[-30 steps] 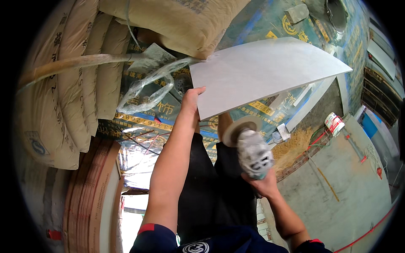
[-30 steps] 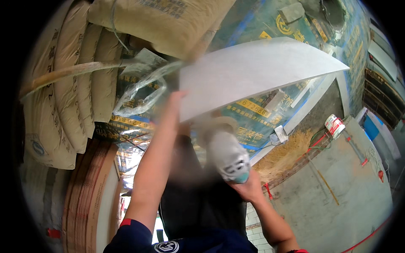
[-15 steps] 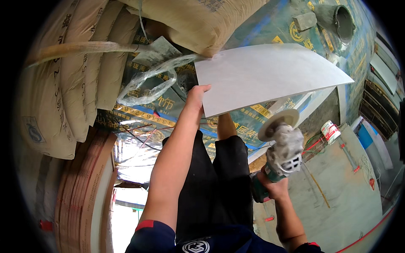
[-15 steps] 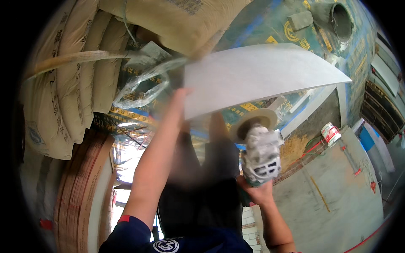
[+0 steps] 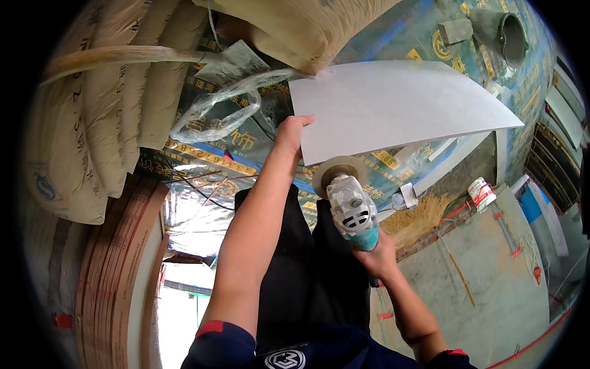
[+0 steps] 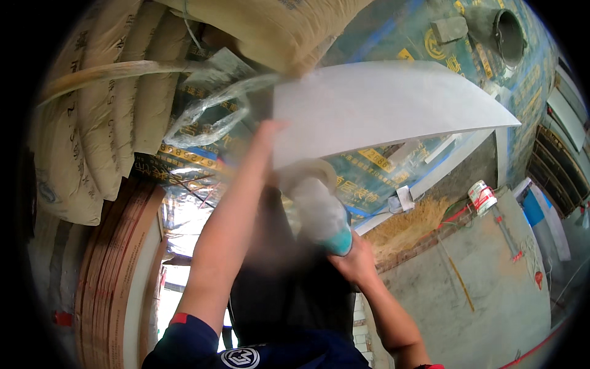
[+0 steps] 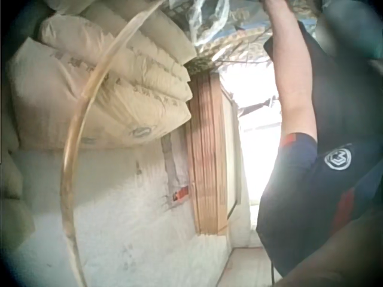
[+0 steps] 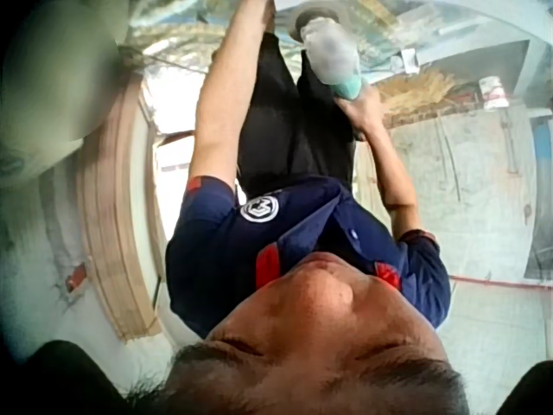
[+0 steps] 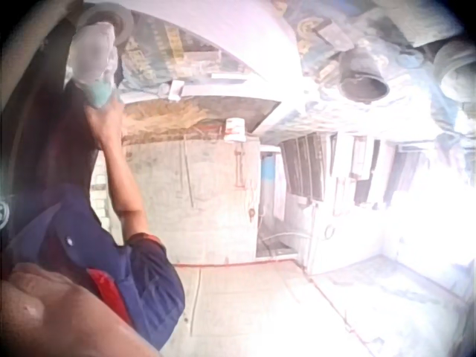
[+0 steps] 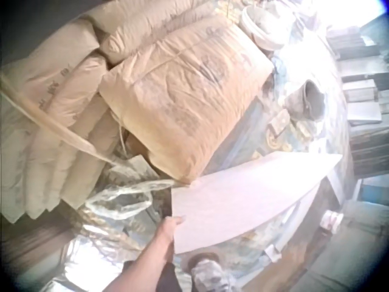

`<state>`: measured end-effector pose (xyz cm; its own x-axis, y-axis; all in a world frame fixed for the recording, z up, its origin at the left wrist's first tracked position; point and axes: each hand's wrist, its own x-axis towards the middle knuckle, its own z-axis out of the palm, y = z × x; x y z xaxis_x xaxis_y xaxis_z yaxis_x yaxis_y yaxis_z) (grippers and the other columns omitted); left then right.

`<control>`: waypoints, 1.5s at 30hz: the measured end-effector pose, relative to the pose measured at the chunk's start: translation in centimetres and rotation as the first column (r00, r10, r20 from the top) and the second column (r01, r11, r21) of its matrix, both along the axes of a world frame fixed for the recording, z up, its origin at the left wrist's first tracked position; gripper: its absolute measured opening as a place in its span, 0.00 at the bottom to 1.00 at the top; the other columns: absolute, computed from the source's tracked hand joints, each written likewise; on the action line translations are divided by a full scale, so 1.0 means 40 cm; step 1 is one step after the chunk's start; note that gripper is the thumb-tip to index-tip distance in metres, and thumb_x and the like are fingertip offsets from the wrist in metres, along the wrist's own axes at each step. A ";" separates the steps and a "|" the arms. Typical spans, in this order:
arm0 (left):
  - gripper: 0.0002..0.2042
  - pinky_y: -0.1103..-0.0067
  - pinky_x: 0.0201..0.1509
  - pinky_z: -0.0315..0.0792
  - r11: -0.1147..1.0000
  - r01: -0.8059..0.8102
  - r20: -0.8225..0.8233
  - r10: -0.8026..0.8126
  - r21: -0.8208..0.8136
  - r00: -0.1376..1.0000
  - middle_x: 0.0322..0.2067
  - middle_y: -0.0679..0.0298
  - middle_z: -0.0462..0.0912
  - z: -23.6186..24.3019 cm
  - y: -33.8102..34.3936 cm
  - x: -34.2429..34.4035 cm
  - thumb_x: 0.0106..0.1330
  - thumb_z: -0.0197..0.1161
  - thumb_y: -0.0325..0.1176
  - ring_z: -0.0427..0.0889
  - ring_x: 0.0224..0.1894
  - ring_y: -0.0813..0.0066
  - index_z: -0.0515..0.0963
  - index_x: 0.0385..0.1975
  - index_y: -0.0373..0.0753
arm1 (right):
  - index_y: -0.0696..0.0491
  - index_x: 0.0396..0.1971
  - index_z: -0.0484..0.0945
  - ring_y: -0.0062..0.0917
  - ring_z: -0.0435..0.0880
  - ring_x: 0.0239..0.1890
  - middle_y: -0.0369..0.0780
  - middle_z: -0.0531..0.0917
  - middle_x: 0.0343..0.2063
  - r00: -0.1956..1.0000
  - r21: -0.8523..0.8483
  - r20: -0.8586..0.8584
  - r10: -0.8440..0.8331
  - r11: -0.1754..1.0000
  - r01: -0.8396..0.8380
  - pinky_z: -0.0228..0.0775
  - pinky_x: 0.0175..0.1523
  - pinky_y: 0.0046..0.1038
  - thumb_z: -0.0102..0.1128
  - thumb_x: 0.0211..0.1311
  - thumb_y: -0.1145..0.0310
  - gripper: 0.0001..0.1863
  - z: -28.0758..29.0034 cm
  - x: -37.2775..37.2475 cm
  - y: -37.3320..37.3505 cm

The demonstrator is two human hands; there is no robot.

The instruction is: The person cuts a ceramic tile using a circular saw and then smooths the edge of the tile with an angle grinder.

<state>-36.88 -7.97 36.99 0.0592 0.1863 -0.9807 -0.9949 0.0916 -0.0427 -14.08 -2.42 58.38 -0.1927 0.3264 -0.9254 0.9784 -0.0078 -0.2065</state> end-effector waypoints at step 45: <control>0.21 0.70 0.49 0.76 0.998 0.027 -0.144 -0.035 -0.059 0.989 0.47 0.57 0.79 0.026 -0.033 0.087 0.66 0.61 0.31 0.81 0.45 0.65 0.71 0.58 0.32 | 0.60 0.50 0.75 0.40 0.85 0.48 0.51 0.85 0.42 0.929 -0.318 0.371 0.010 0.941 0.116 0.75 0.52 0.36 0.75 0.51 0.45 0.37 0.159 -0.148 0.033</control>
<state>-33.39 -9.30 38.02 -0.0789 0.1299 -0.9884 -0.9877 0.1242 0.0952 -19.99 -1.08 64.73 0.1847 -0.0084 -0.9828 0.9805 -0.0670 0.1849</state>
